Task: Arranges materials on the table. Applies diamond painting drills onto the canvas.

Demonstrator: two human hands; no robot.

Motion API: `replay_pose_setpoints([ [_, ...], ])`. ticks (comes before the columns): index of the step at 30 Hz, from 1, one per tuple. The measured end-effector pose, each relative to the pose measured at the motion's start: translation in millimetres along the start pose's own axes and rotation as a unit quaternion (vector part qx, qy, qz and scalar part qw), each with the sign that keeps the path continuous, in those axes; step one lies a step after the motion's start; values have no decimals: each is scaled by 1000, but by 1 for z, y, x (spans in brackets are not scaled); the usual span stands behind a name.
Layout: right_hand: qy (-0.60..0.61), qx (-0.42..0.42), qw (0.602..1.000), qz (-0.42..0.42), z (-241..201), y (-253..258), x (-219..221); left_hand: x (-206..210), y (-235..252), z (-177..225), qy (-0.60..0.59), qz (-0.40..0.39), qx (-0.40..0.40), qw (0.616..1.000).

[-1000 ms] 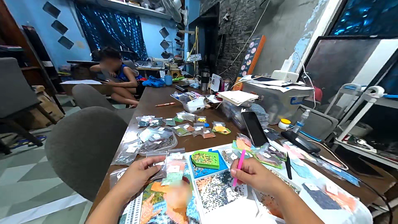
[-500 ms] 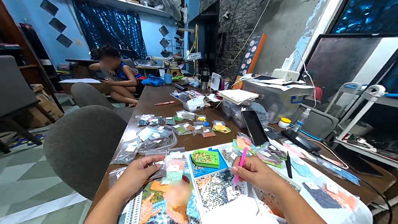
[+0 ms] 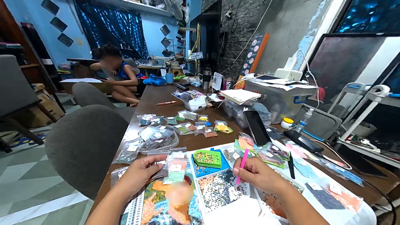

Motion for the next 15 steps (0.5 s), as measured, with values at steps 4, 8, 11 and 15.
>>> replay_pose_setpoints([
  [4, 2, 1, 1000, 5, 1, 0, -1, 0, -1, 1, -7, 2, -3, 1000],
  [8, 11, -2, 1000, 11, 1, -1, 0, 0, 0, 0, -12, 1, -4, 1000],
  [11, 15, -2, 1000, 5, 1, 0, 0, 1, 0, 0, -15, 2, -6, 1000],
  [15, 5, -3, 1000, -1, 1, 0, 1, 0, 1, -1, -15, 0, -8, 1000],
])
Point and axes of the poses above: each hand's wrist, its own y-axis towards the middle knuckle, its own x-axis out of the palm, z = x × y, the point moved 1 cm from there along y, towards the middle knuckle, and after that the axes turned 13 degrees about -x, right-handed, at the moved point
